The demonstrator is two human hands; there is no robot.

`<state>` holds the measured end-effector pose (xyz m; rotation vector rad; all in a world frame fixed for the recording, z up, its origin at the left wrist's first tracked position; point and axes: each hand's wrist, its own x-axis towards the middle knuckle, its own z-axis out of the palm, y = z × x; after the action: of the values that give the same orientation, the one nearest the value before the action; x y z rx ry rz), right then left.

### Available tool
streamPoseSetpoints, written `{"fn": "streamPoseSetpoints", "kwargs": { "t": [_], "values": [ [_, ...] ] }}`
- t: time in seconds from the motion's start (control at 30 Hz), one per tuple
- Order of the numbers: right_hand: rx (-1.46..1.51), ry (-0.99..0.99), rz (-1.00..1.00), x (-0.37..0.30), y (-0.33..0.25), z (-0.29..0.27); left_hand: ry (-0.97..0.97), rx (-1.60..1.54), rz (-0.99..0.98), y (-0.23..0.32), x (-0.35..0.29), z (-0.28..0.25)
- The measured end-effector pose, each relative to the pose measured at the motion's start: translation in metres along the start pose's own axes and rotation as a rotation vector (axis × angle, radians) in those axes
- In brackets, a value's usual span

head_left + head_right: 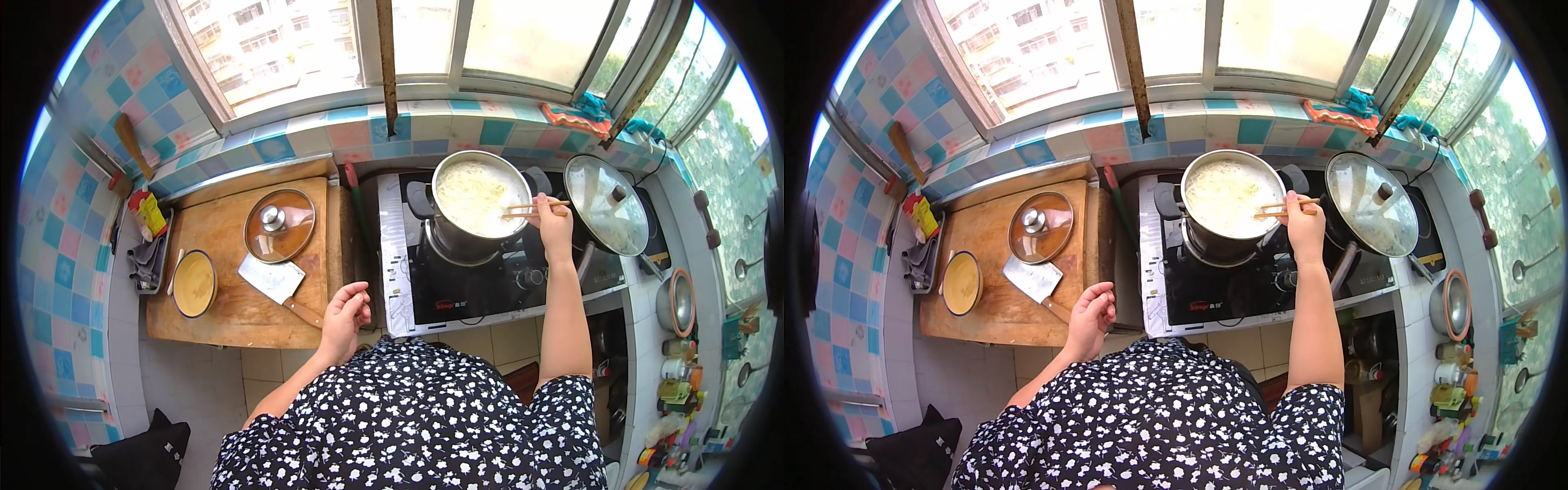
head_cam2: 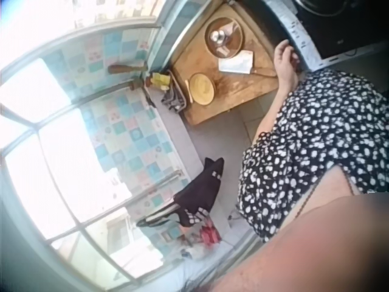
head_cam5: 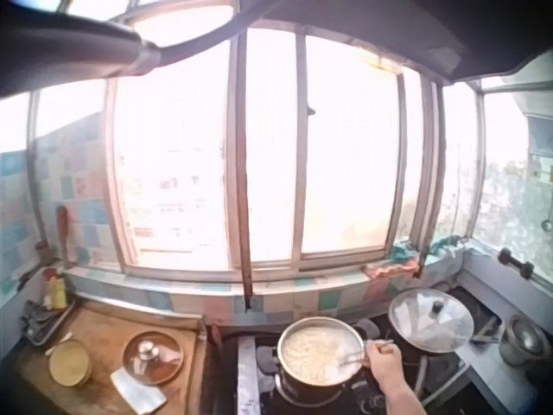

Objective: The person prepares a bowl of noodles by stirring a pot of boiling water on a gas stove using chopsticks. They occasionally check the noodles and adjust the heat. A second person briefly enters the kitchen to retrieve a bowl of vegetables from the floor.

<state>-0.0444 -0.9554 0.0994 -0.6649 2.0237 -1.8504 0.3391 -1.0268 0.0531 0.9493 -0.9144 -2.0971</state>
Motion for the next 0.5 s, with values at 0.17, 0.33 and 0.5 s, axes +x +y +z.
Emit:
{"fn": "streamPoseSetpoints", "kwargs": {
  "t": [0.17,0.33,0.5],
  "values": [
    [0.125,-0.034,0.04,0.015,0.011,0.029,0.025,-0.003,0.016,0.0,-0.005,-0.007],
    [0.262,-0.083,0.088,0.023,0.024,0.045,0.028,-0.008,0.021,0.002,-0.008,-0.009],
    [0.371,-0.059,0.189,0.0,0.024,0.038,0.02,-0.007,0.029,0.002,-0.009,-0.011]
  ]
}}
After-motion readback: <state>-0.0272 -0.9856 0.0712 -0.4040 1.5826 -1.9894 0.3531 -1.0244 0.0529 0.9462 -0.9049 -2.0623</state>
